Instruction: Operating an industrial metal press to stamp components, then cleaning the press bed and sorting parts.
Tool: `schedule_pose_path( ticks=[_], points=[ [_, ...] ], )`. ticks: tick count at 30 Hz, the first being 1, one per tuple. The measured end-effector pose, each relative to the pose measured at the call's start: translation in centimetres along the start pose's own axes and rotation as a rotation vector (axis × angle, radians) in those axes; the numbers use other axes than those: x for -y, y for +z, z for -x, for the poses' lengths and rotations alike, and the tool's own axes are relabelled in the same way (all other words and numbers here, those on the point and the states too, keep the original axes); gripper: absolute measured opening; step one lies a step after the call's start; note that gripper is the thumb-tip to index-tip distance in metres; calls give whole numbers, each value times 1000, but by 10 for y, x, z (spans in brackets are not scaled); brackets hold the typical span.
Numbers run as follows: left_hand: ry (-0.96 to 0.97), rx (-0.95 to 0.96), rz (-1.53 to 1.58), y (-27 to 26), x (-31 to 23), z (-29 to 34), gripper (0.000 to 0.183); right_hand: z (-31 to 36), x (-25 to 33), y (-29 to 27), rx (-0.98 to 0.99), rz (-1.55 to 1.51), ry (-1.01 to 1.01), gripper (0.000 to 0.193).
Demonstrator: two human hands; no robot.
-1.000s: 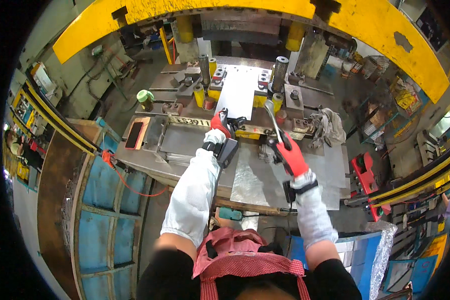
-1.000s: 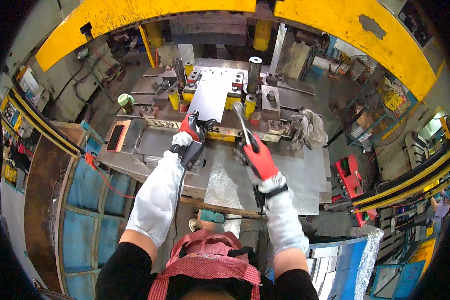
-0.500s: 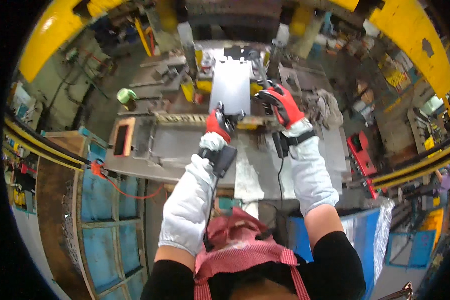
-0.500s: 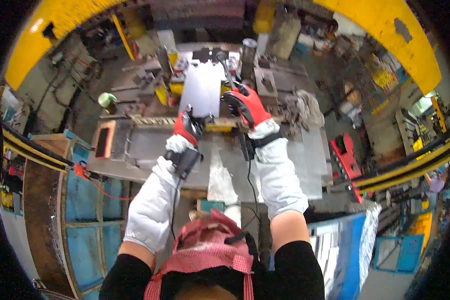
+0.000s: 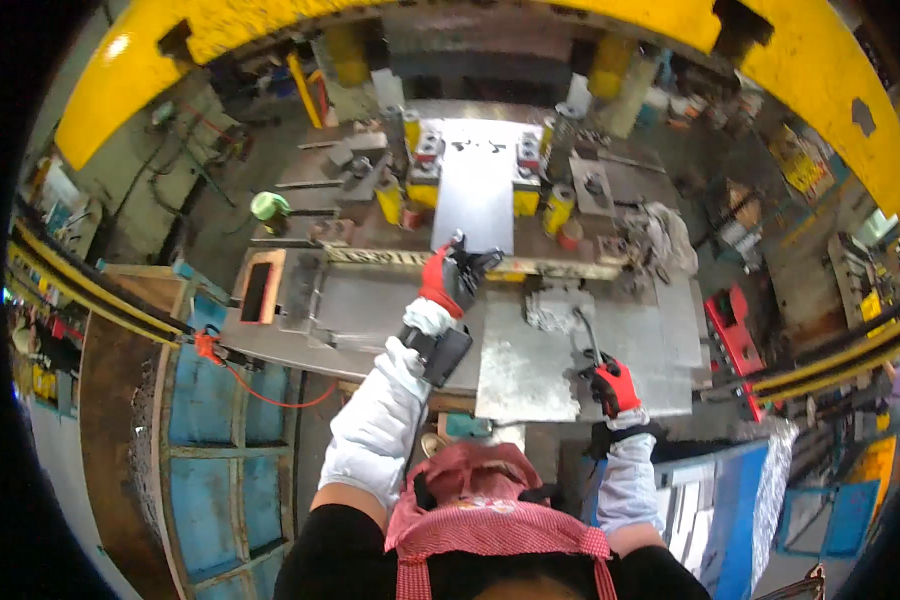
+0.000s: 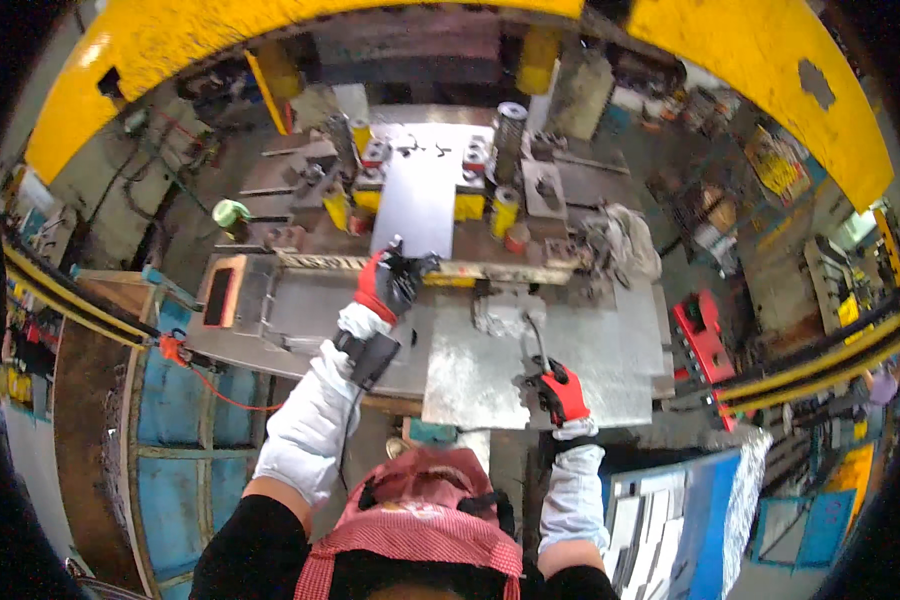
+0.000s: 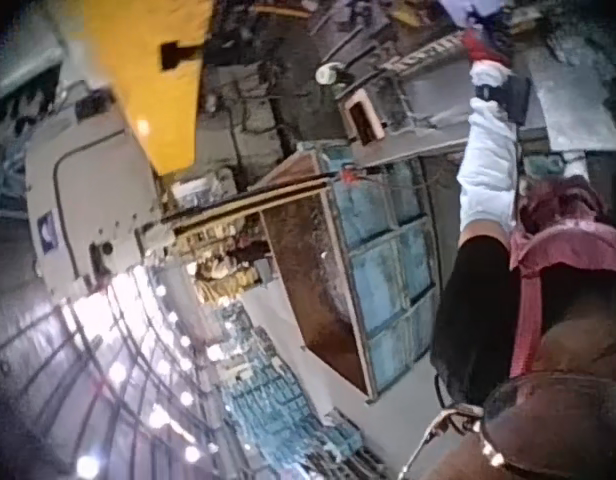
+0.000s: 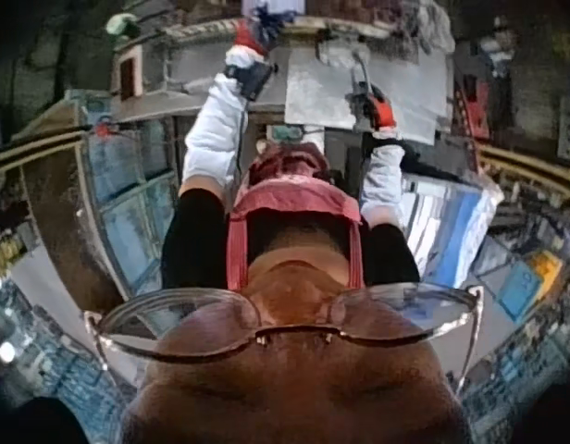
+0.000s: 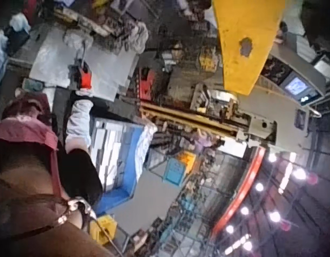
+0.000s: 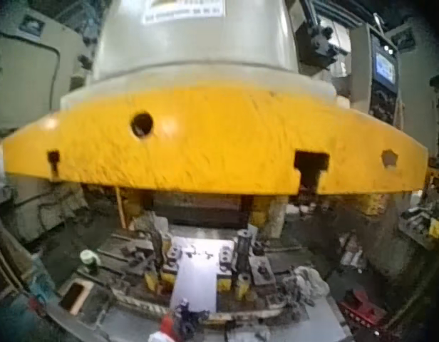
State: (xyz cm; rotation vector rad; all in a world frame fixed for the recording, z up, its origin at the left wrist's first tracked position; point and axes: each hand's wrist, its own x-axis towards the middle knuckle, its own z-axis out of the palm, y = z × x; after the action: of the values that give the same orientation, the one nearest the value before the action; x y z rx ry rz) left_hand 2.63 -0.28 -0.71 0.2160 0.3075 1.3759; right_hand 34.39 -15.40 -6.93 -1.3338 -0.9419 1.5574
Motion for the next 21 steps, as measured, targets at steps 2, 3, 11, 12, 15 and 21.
schedule_pose_path(
  ticks=[2,3,11,12,15,21],
  points=[
    [-38,-86,-28,-4,0,-3,23,3,8,12,-116,42,5,36],
    [-23,-128,-47,-1,1,0,26,-1,-2,5,-113,9,-60,36],
    [1,-108,-74,-13,-4,-8,29,4,-45,-10,-77,-329,29,31],
    [21,-64,-202,-10,-3,-11,36,6,-43,-11,-106,-276,40,35],
    [119,-49,-217,13,-8,-27,35,12,-31,1,-204,-269,7,42],
    [97,-32,-431,18,-22,-75,33,17,-36,7,-218,-389,-69,36]
  ],
)
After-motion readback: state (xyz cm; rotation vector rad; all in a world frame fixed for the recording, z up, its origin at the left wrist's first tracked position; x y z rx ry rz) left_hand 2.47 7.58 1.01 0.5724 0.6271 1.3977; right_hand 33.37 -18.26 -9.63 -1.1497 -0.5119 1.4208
